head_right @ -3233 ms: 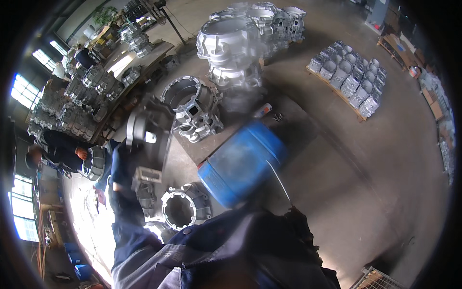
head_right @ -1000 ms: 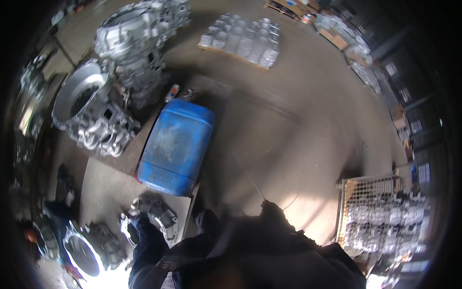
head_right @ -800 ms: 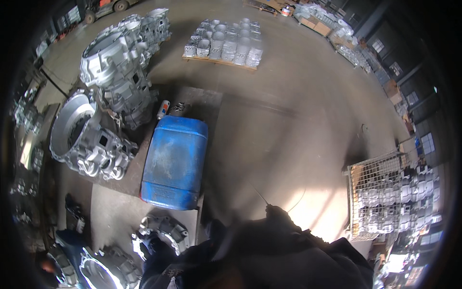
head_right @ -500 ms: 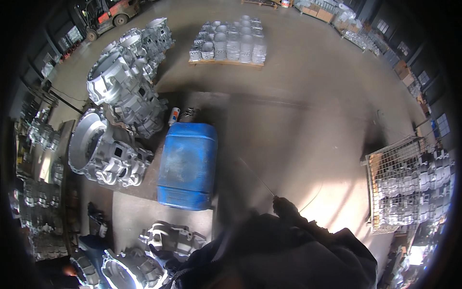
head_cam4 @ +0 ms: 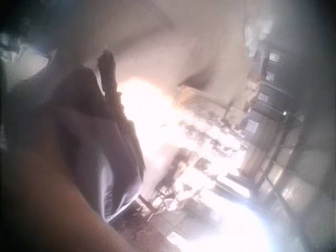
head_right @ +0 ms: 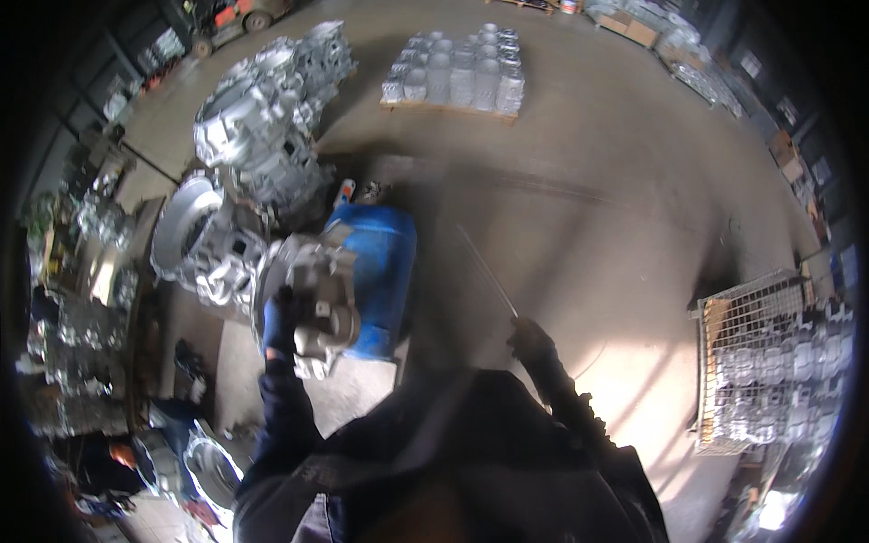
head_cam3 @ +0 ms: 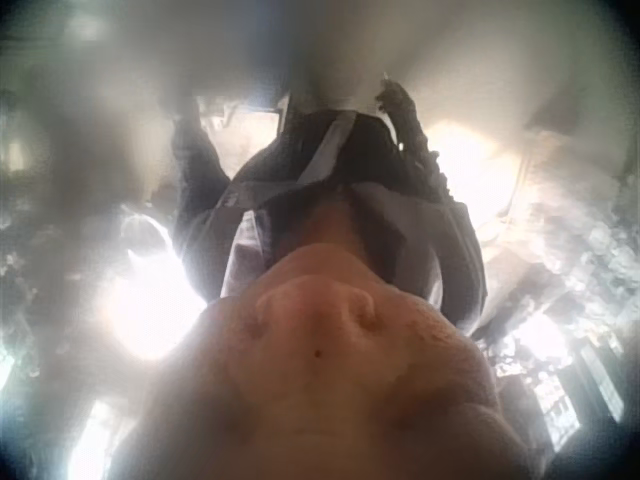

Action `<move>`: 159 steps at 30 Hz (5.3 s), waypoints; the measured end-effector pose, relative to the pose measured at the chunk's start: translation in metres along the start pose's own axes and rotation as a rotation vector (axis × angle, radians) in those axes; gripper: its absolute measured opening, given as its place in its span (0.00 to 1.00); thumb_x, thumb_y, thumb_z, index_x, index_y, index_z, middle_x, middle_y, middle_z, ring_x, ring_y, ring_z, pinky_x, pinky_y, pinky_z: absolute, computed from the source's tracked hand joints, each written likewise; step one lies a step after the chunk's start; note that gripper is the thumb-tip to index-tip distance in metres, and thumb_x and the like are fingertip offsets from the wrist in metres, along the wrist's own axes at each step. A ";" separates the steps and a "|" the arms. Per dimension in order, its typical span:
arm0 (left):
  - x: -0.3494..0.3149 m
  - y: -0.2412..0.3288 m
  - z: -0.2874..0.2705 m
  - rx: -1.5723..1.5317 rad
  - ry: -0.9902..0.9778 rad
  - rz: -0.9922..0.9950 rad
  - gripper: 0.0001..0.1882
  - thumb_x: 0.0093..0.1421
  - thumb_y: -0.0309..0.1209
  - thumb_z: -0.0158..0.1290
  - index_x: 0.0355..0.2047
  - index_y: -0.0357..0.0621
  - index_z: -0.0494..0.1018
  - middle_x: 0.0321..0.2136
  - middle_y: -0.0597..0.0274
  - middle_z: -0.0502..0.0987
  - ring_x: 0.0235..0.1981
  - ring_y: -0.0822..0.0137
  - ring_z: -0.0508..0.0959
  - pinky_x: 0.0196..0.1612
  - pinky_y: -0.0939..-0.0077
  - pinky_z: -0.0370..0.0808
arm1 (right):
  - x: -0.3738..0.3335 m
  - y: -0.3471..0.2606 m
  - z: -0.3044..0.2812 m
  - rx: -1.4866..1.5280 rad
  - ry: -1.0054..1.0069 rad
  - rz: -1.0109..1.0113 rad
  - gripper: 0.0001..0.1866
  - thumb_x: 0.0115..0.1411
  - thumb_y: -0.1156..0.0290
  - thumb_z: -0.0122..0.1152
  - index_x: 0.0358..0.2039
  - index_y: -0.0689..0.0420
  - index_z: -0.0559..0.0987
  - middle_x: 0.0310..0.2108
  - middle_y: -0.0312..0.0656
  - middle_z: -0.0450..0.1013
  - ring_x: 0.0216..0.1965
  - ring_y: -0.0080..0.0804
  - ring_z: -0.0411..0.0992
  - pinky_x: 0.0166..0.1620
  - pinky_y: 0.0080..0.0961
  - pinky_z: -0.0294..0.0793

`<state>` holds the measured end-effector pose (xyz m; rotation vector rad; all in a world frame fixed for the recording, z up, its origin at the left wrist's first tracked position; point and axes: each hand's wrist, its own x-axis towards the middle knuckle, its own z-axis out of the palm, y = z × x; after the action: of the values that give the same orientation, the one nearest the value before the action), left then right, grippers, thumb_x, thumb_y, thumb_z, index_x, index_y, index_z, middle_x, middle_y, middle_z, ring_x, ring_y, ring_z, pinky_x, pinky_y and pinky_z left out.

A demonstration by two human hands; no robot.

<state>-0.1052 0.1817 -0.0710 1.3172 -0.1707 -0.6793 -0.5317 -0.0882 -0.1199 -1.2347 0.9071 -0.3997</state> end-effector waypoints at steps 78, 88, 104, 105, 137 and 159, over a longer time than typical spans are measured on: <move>0.028 -0.087 0.104 1.723 -0.036 -0.026 0.32 0.49 0.57 0.57 0.47 0.48 0.74 0.44 0.57 0.79 0.48 0.55 0.76 0.51 0.60 0.67 | -0.009 -0.008 0.042 -0.211 -0.287 0.049 0.11 0.59 0.62 0.54 0.32 0.55 0.80 0.28 0.45 0.77 0.25 0.37 0.77 0.26 0.29 0.74; 0.035 -0.091 0.100 1.684 -0.026 -0.005 0.32 0.48 0.54 0.59 0.47 0.44 0.73 0.42 0.53 0.79 0.46 0.54 0.78 0.49 0.61 0.70 | 0.026 0.014 0.056 -0.340 -0.328 -0.120 0.10 0.63 0.67 0.51 0.39 0.57 0.77 0.28 0.42 0.77 0.24 0.32 0.77 0.26 0.27 0.76; 0.034 -0.091 0.099 1.650 -0.019 -0.013 0.31 0.48 0.53 0.58 0.46 0.45 0.74 0.45 0.53 0.78 0.47 0.54 0.77 0.50 0.61 0.69 | 0.009 0.034 0.043 -0.569 -0.347 -0.275 0.12 0.63 0.68 0.51 0.42 0.60 0.78 0.31 0.42 0.78 0.24 0.28 0.77 0.27 0.23 0.77; 0.032 -0.089 0.101 1.658 -0.006 0.002 0.31 0.48 0.53 0.58 0.46 0.45 0.74 0.45 0.53 0.78 0.47 0.54 0.77 0.50 0.61 0.69 | 0.008 0.041 0.040 -0.465 -0.368 -0.194 0.12 0.63 0.68 0.51 0.41 0.60 0.78 0.30 0.42 0.78 0.24 0.28 0.77 0.26 0.22 0.77; 0.129 -0.088 0.008 0.981 -0.480 0.184 0.18 0.65 0.38 0.47 0.51 0.41 0.68 0.47 0.57 0.73 0.46 0.63 0.76 0.49 0.67 0.75 | 0.001 0.072 0.027 -0.167 -0.445 -0.177 0.17 0.47 0.70 0.64 0.40 0.59 0.78 0.31 0.45 0.77 0.32 0.34 0.77 0.38 0.28 0.76; 0.019 -0.066 0.100 1.590 -0.081 0.093 0.25 0.50 0.51 0.55 0.41 0.47 0.76 0.36 0.50 0.80 0.39 0.49 0.78 0.42 0.58 0.70 | -0.004 0.048 0.012 0.098 -0.600 -0.115 0.16 0.51 0.79 0.60 0.43 0.59 0.77 0.30 0.38 0.77 0.28 0.25 0.75 0.30 0.18 0.74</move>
<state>-0.1619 0.0822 -0.1103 2.7501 -0.9671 -0.4500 -0.5338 -0.0624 -0.1623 -1.2211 0.3013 -0.1423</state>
